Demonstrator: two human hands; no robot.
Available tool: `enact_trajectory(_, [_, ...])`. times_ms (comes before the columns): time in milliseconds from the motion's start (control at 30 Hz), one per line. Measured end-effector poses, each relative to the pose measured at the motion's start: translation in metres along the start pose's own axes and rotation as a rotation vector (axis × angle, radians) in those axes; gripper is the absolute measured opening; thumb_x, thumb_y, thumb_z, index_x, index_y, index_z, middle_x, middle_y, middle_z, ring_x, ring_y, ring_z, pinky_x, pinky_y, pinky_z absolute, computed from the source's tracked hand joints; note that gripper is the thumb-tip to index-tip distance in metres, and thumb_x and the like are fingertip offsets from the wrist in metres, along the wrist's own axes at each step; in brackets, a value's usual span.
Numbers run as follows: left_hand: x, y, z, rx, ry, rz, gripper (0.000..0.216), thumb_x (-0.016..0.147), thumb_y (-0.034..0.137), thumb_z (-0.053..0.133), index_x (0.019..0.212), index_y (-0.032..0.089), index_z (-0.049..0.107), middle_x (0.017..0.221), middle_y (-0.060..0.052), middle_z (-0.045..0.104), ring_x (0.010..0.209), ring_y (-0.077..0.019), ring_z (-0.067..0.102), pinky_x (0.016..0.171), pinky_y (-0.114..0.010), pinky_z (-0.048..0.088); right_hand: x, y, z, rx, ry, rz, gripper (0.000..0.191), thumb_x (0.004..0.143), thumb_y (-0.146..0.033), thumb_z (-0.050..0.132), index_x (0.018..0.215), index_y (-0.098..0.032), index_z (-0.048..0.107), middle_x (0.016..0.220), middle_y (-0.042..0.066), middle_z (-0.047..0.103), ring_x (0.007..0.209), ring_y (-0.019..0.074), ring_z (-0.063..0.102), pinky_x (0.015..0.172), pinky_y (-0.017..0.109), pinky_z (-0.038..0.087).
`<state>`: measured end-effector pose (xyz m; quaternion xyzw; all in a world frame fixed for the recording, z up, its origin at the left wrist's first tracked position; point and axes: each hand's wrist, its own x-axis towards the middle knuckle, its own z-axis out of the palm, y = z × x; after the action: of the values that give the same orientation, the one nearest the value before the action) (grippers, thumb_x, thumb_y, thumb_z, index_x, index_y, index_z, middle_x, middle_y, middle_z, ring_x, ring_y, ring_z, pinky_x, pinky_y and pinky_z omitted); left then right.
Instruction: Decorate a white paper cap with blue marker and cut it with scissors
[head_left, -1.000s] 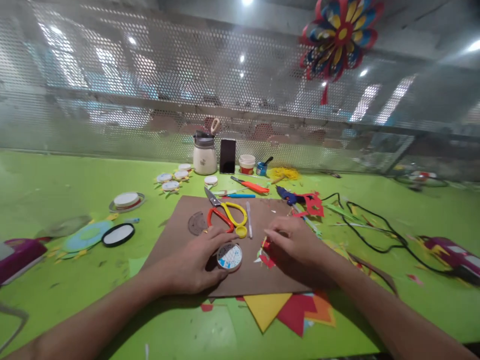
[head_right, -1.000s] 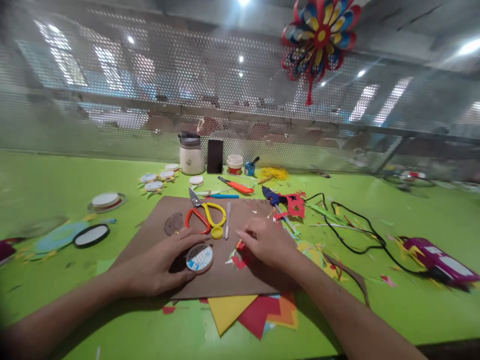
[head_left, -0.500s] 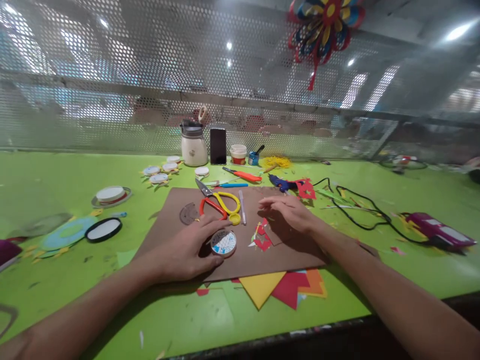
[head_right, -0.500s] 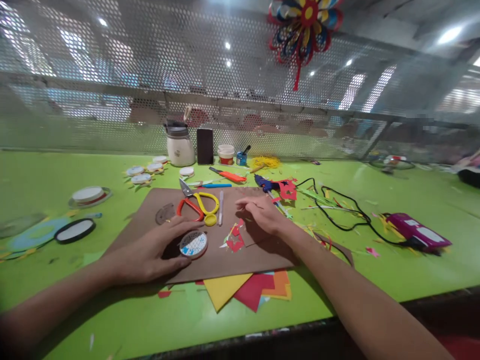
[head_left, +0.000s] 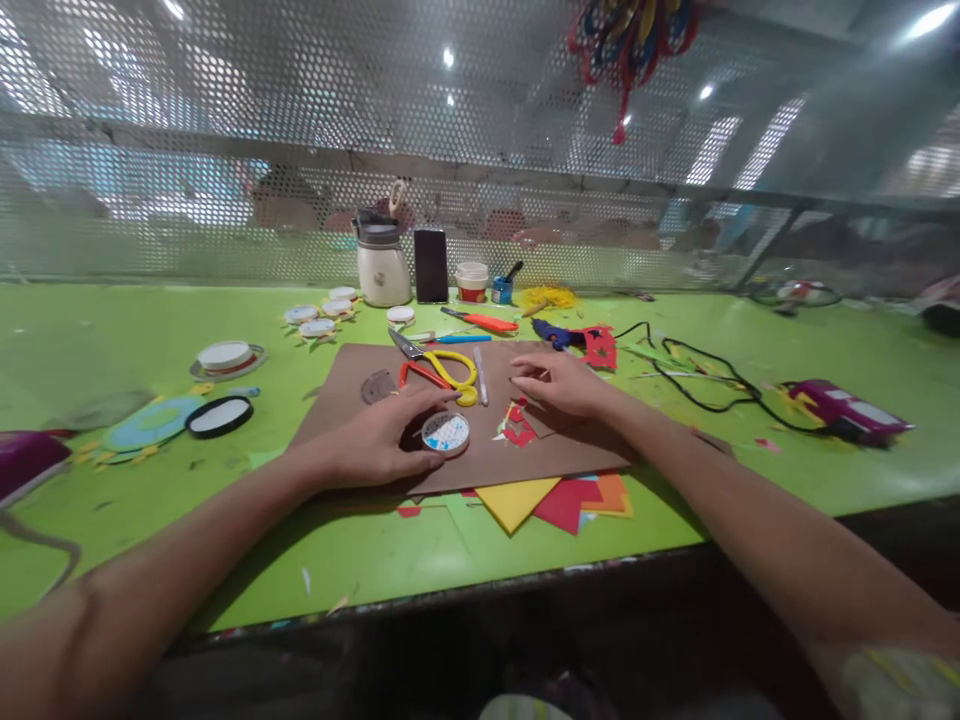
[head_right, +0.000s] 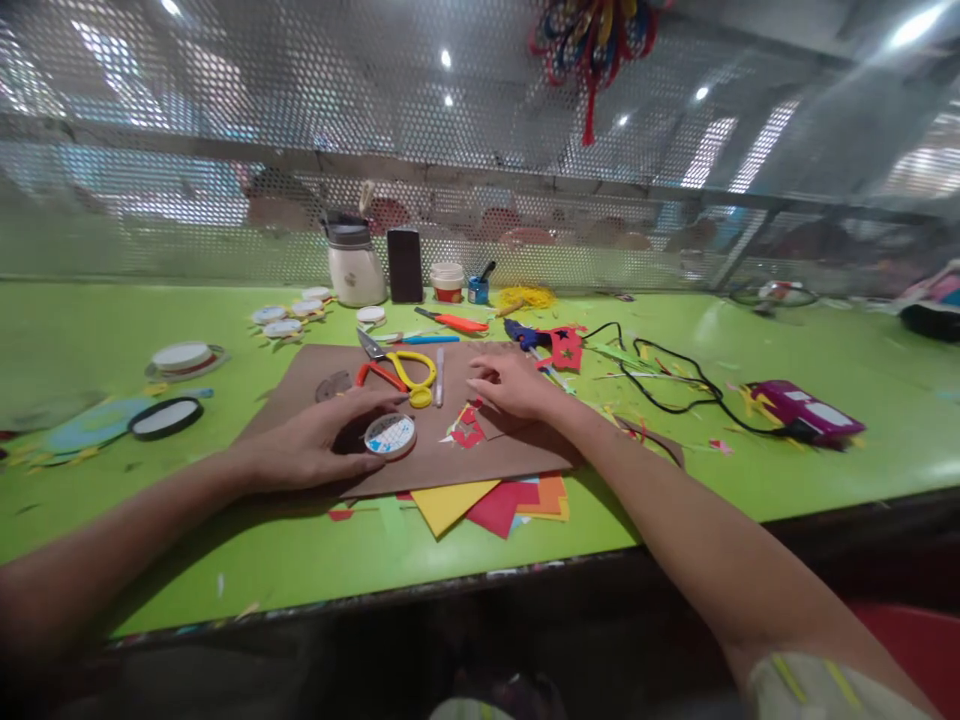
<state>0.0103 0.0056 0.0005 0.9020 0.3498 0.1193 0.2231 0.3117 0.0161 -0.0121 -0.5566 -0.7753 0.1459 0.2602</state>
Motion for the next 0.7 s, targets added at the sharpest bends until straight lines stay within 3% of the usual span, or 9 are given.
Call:
enact_trajectory(200, [0.001,-0.0034,0.0003,-0.031,0.013,-0.012,0.077,0.081,0.043,0.07,0.15,0.021,0.043,0.149,-0.011,0.057,0.136,-0.0325,0.054,0.116,-0.046,0.041,-0.0002,-0.0058,-0.0025,-0.062,-0.005,-0.013,0.028,0.094,-0.021,0.064,0.119,-0.014,0.074,0.108,0.01,0.079,0.092,0.0205,0.072,0.085,0.032,0.054])
enact_trajectory(500, [0.0024,-0.0016,0.002,-0.115,0.032,-0.055,0.085,0.083,0.055,0.069,0.154,0.02,0.037,0.141,-0.013,0.063,0.13,-0.0305,0.061,0.11,-0.044,0.049,0.003,0.0015,0.0033,-0.13,-0.012,-0.107,0.019,0.093,-0.023,0.063,0.102,-0.017,0.078,0.104,0.009,0.079,0.09,0.0218,0.067,0.083,0.033,0.049])
enact_trajectory(700, [0.0025,-0.0013,0.0034,-0.144,0.042,-0.074,0.087,0.083,0.051,0.071,0.155,0.02,0.034,0.141,-0.012,0.064,0.131,-0.0293,0.06,0.111,-0.044,0.047,0.0025,0.0013,0.0047,-0.154,-0.005,-0.141,0.018,0.093,-0.021,0.062,0.095,-0.016,0.079,0.102,0.01,0.078,0.089,0.0218,0.066,0.08,0.032,0.047])
